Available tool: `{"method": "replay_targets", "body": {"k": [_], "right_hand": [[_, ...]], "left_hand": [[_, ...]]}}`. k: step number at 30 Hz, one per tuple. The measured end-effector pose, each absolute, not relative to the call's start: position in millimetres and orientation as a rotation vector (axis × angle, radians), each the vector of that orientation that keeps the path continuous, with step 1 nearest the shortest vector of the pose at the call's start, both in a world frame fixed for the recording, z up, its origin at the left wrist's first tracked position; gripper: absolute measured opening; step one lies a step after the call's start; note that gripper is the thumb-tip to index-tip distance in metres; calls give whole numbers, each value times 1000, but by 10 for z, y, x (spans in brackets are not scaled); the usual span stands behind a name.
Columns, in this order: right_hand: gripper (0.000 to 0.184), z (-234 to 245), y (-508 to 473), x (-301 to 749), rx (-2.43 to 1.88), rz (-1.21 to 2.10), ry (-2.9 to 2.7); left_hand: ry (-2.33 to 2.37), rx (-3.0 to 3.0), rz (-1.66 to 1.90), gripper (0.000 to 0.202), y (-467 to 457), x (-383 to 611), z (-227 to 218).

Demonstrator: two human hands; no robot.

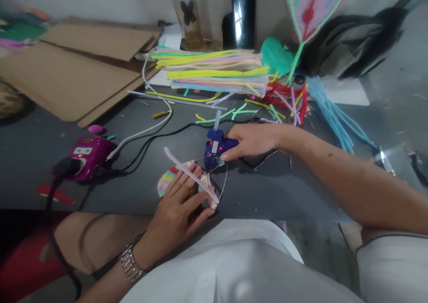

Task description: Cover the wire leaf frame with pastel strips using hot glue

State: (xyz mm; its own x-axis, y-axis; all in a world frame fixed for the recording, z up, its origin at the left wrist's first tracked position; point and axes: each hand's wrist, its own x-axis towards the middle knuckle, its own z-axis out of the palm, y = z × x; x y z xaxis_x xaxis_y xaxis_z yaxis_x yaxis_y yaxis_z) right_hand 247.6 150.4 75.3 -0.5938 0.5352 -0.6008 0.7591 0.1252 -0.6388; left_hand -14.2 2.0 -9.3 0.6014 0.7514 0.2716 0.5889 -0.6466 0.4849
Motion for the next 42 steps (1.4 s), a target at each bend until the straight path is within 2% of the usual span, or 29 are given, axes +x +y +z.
{"method": "replay_targets", "body": {"k": [24,28,33,37,42], "right_hand": [[37,720,1626,2431,1214,-1643,2146],[44,759,1500,2581,1364,-1697,2169],[55,787,1024,2858,1597,-1685,2228],[58,735,586,3020,1781,-1724,2191],[53,569,192,3166,1959,-1897,2037]], "left_hand": [[1052,2537,624,30,28,-161,-70],[1055,2530,629,34,38,-152,-55],[1056,2525,600,27,53,-141,-46],[1063,2542,560,26,54,-151,-47],[1087,2587,573,38,-6,-126,-27]]}}
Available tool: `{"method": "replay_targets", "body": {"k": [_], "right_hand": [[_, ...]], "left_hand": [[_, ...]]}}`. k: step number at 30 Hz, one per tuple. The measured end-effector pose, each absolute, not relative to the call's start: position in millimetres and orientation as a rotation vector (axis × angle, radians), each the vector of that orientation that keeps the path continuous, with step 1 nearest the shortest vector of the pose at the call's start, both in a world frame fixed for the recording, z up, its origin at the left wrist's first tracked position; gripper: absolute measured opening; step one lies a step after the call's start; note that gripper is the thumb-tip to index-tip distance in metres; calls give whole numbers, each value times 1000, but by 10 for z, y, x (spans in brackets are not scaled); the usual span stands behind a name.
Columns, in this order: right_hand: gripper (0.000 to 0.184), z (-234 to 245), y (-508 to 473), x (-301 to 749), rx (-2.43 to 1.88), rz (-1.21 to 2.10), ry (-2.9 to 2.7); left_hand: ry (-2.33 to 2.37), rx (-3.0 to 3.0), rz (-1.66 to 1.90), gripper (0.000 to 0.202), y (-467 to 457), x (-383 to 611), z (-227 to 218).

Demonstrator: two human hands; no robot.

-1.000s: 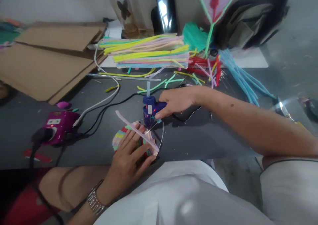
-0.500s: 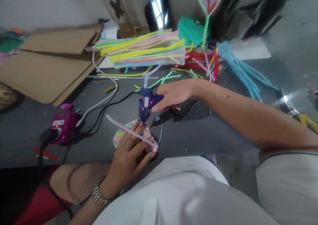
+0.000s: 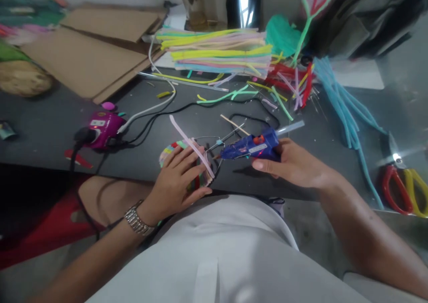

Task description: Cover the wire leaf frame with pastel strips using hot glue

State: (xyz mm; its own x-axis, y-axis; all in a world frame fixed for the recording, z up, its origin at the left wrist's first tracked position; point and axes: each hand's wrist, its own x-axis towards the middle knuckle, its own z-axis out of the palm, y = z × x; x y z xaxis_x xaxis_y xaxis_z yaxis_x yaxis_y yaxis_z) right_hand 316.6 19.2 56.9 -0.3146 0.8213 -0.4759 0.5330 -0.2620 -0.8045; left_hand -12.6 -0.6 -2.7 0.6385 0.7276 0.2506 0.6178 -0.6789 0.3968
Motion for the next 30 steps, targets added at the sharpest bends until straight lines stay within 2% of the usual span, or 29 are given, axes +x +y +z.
{"method": "replay_targets", "body": {"k": [3,8,12,17,24,30], "right_hand": [[47,463,73,3109,-1570,1645,-1567],[48,327,57,2630,-1348,1645,-1009],[46,213,141,2263,-1156,1743,-770],[45,105,176,2140,-1142,1746,-704],[46,85,163,2141,-1151,1729,-682],[49,94,172,2125,-1155,1714,-692]], "left_hand": [[1142,2584,597,33,-51,-85,-30],[1162,2618,682,27,-40,-84,-81],[1104,2700,707,28,18,-126,-92],[1159,2622,720,15,-62,-34,-13],[1384,2345,866,10,-171,172,14],[1224,2342,924,8,-123,52,-11]]}}
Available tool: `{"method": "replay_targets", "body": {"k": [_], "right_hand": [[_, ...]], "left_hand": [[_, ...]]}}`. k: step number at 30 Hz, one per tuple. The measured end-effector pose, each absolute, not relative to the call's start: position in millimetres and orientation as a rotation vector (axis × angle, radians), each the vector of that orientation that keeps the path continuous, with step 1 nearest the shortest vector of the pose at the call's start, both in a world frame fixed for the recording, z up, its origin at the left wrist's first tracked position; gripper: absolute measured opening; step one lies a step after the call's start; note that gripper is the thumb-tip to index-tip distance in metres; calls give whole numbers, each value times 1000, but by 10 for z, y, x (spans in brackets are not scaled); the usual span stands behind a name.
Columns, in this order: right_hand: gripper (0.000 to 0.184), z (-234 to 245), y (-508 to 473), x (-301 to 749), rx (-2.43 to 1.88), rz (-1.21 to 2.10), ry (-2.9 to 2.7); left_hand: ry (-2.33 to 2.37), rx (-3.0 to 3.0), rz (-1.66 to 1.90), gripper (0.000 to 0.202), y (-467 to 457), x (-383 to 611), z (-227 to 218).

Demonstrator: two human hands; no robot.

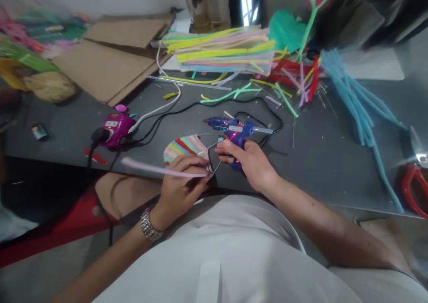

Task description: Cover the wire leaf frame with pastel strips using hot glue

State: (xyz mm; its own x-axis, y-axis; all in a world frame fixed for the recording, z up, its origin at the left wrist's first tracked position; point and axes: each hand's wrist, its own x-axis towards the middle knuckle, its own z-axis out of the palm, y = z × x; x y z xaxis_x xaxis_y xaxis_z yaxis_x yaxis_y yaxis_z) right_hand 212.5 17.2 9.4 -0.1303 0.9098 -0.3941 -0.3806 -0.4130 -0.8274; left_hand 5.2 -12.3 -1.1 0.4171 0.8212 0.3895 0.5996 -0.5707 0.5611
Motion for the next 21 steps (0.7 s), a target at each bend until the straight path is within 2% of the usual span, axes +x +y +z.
{"method": "replay_targets", "body": {"k": [8,13,21], "right_hand": [[49,152,213,2182,-1196,1781,-816],[42,282,175,2588,-1329,1863,-1156],[51,472,160,2947,-1644,1961,-1689]], "left_hand": [[1119,2424,839,15,-83,-65,-100],[1067,2416,815,16,-76,-92,-93],[1058,2438,798,15,-74,-103,-73]]}}
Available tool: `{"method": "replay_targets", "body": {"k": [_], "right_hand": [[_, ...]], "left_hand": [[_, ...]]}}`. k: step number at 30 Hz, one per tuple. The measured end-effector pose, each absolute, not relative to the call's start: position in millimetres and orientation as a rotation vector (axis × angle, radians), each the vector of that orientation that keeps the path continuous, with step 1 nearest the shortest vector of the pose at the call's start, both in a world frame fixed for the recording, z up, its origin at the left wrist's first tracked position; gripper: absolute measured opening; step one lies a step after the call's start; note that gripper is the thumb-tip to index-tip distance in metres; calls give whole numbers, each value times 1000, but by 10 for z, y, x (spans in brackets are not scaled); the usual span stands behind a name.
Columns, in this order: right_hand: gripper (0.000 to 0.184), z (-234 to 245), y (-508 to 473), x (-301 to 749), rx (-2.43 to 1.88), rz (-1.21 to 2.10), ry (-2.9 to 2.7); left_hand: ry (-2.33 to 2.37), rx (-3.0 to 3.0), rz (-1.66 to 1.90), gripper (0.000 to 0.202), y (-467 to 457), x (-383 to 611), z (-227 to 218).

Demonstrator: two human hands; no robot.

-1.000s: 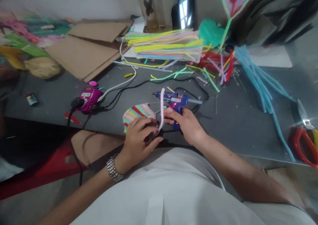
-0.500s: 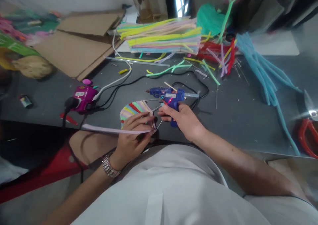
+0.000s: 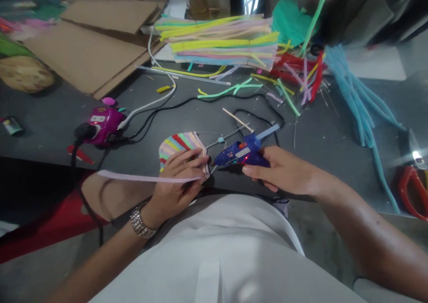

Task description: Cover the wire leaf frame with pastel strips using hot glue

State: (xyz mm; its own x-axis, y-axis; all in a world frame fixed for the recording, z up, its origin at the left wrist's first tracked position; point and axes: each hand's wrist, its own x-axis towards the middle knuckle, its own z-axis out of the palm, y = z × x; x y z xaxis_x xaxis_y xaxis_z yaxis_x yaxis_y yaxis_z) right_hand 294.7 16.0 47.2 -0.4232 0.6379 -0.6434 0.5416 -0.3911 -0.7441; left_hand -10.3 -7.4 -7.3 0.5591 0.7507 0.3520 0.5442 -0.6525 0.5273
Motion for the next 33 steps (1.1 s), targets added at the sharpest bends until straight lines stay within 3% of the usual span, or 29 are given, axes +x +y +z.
{"method": "replay_targets", "body": {"k": [24,33], "right_hand": [[40,656,296,2747,-1567,1722,-2085],[46,699,324,2711,-1466,1568,-2272]], "left_hand": [[1057,2537,664,12,-119,-135,-41],[1067,2514,682,13,-138,-128,-30]]}}
